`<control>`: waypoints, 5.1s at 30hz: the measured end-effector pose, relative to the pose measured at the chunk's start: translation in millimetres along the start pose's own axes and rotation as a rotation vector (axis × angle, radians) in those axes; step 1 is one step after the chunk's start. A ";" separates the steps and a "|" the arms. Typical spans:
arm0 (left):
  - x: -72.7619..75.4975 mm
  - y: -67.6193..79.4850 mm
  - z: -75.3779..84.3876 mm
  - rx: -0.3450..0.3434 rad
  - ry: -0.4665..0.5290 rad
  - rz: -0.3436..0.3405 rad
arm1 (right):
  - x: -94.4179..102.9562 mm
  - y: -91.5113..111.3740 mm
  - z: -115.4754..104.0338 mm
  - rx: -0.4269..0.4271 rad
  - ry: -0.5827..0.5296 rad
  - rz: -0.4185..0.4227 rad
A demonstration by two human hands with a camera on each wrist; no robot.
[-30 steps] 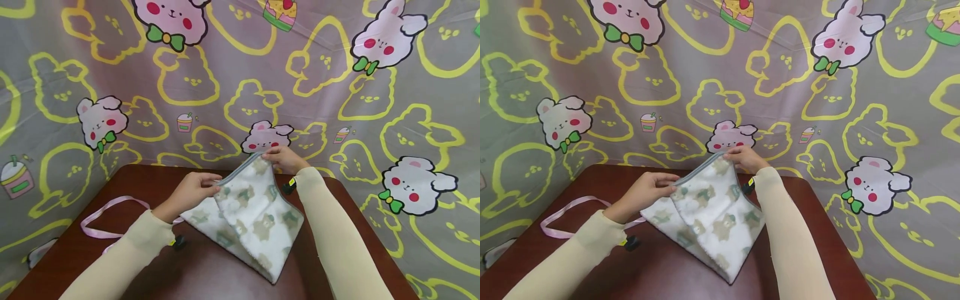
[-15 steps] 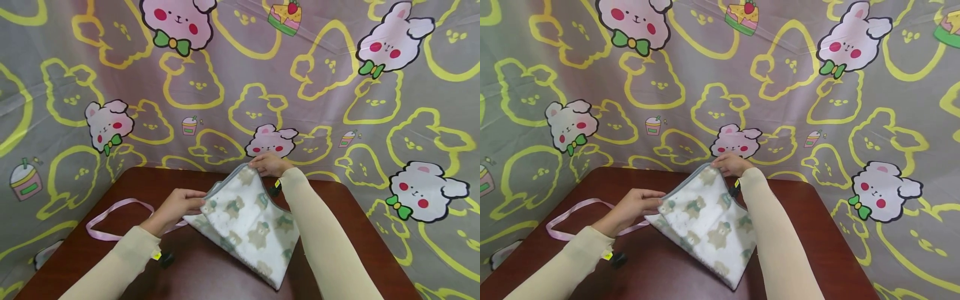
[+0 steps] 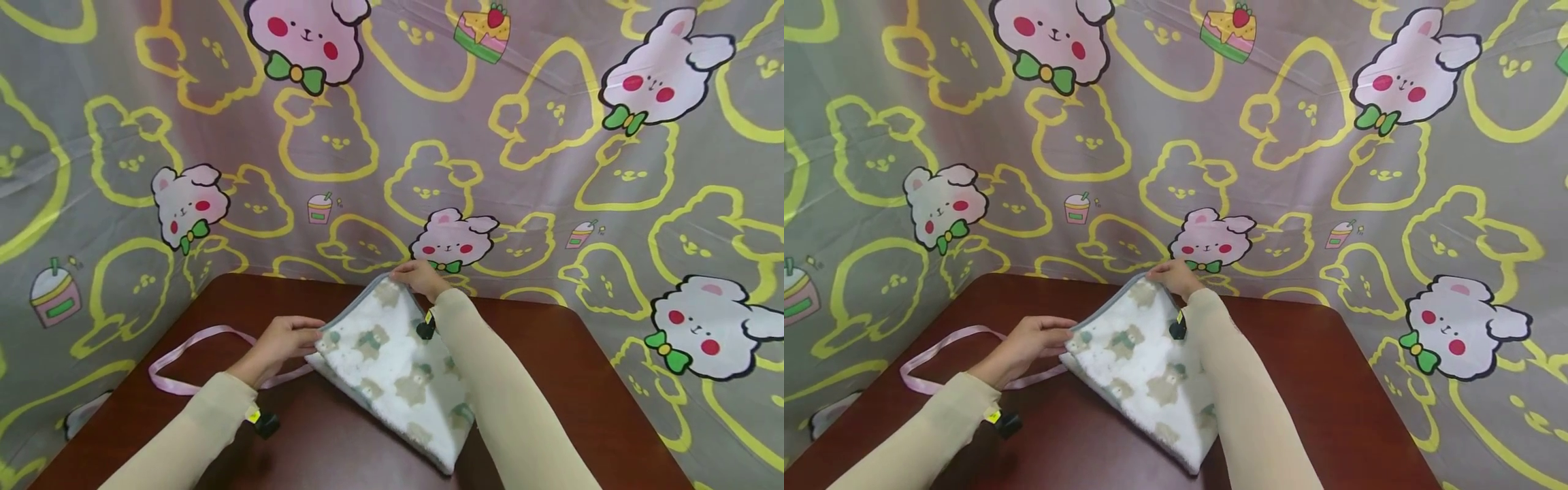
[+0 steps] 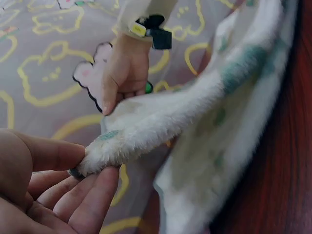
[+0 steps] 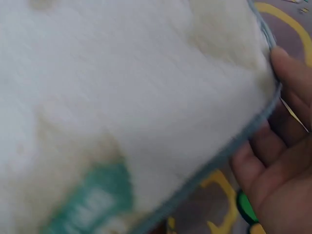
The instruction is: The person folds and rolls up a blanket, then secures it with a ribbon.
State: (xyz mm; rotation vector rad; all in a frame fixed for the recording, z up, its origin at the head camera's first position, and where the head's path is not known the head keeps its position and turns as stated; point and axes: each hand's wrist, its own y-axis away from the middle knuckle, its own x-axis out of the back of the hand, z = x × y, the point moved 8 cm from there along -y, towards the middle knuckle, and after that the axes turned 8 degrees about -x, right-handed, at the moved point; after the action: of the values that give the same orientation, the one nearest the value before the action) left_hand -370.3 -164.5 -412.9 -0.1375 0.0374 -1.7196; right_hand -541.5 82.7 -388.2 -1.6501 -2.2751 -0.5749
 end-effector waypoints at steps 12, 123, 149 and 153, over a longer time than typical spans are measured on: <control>18.7 -14.4 -30.1 0.051 -0.049 0.056 | -22.6 -18.4 1.5 0.081 0.097 0.152; -24.5 -122.6 -62.3 0.199 0.003 -0.090 | 83.0 192.4 194.1 -0.230 0.039 -0.376; -71.1 -142.3 -88.8 0.240 0.149 -0.177 | 46.7 211.8 195.4 -0.287 -0.056 -0.505; -85.7 -128.9 -90.0 0.243 0.165 -0.258 | 65.7 190.5 197.3 -0.274 -0.182 -0.336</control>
State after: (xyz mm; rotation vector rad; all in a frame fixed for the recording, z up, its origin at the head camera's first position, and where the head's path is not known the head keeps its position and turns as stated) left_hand -494.6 -65.0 -494.9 0.1875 -0.0703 -1.9742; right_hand -378.7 281.9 -503.9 -1.4909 -2.7387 -0.8788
